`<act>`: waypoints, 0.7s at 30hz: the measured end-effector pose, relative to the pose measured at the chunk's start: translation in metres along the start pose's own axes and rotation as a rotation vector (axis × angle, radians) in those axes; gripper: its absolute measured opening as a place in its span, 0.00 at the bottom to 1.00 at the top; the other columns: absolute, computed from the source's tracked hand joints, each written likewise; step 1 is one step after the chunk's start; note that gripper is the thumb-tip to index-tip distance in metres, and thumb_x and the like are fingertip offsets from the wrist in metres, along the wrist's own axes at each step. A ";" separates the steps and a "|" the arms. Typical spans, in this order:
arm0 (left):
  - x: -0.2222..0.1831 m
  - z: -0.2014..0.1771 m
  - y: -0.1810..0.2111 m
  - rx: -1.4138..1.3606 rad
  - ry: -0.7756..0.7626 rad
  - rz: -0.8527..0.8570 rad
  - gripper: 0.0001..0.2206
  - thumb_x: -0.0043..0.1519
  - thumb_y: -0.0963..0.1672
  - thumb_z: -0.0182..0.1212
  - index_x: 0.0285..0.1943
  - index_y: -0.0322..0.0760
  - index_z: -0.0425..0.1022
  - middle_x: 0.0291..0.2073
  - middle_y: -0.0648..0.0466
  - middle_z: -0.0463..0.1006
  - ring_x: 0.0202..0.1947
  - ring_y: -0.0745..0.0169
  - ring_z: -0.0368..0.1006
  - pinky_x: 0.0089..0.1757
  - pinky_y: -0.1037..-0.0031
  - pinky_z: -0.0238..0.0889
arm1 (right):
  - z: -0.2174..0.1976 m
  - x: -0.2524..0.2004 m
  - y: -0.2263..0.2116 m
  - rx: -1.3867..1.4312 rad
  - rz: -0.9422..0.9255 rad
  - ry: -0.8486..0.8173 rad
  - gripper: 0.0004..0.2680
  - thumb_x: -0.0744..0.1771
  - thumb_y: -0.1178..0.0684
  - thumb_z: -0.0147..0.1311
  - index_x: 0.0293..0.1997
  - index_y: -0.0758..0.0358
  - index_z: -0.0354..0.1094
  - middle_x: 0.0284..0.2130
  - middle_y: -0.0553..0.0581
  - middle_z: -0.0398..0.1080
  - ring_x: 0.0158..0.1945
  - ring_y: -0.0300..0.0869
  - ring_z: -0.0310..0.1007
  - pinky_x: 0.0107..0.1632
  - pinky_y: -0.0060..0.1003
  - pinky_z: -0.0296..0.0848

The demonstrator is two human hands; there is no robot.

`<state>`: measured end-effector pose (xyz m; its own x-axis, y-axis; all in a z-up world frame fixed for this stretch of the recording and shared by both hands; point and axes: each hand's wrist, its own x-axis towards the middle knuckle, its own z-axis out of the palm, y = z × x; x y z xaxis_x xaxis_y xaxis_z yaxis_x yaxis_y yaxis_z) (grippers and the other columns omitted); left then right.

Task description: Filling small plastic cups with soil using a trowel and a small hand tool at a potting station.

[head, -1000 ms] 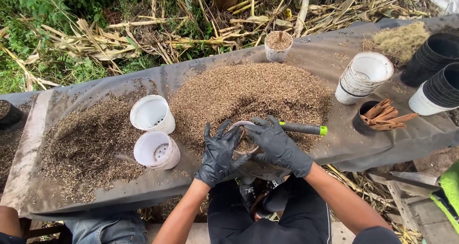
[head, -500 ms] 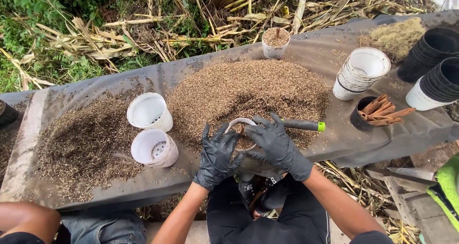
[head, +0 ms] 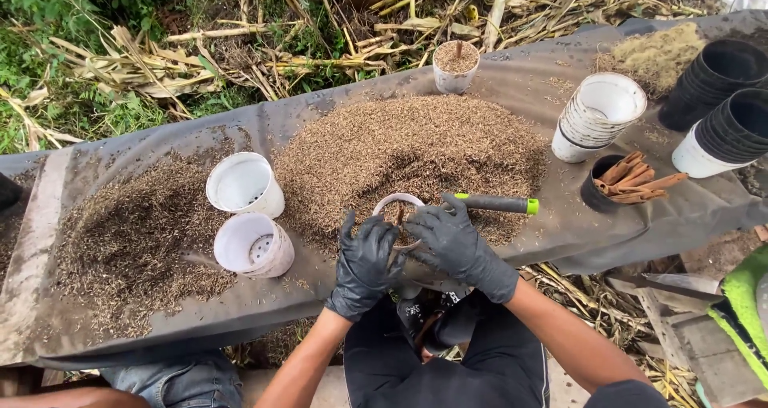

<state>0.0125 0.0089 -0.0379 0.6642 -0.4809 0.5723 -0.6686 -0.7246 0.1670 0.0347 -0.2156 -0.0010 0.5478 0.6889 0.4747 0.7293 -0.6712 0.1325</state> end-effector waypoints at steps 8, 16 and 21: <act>0.008 -0.013 0.014 0.101 0.074 -0.016 0.08 0.57 0.50 0.58 0.40 0.49 0.78 0.39 0.57 0.78 0.46 0.56 0.75 0.60 0.44 0.56 | 0.051 -0.012 0.003 0.096 -0.044 0.096 0.08 0.66 0.40 0.52 0.30 0.47 0.68 0.29 0.46 0.68 0.38 0.42 0.71 0.56 0.57 0.62; 0.027 -0.040 0.021 0.120 0.130 0.068 0.06 0.57 0.47 0.56 0.34 0.44 0.75 0.31 0.55 0.75 0.39 0.55 0.74 0.59 0.41 0.57 | 0.023 -0.002 -0.004 0.092 0.044 0.067 0.09 0.64 0.36 0.55 0.31 0.44 0.70 0.30 0.44 0.69 0.43 0.40 0.71 0.54 0.53 0.63; 0.022 -0.024 0.021 0.150 0.189 0.075 0.03 0.57 0.46 0.56 0.33 0.45 0.73 0.30 0.54 0.72 0.38 0.56 0.73 0.58 0.52 0.59 | -0.021 0.014 -0.013 -0.007 0.017 0.020 0.11 0.64 0.39 0.56 0.32 0.53 0.68 0.29 0.53 0.67 0.41 0.50 0.70 0.48 0.56 0.64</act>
<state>0.0047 -0.0052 -0.0027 0.5309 -0.4457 0.7208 -0.6473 -0.7622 0.0054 0.0247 -0.2026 0.0220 0.5519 0.6719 0.4939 0.7169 -0.6848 0.1304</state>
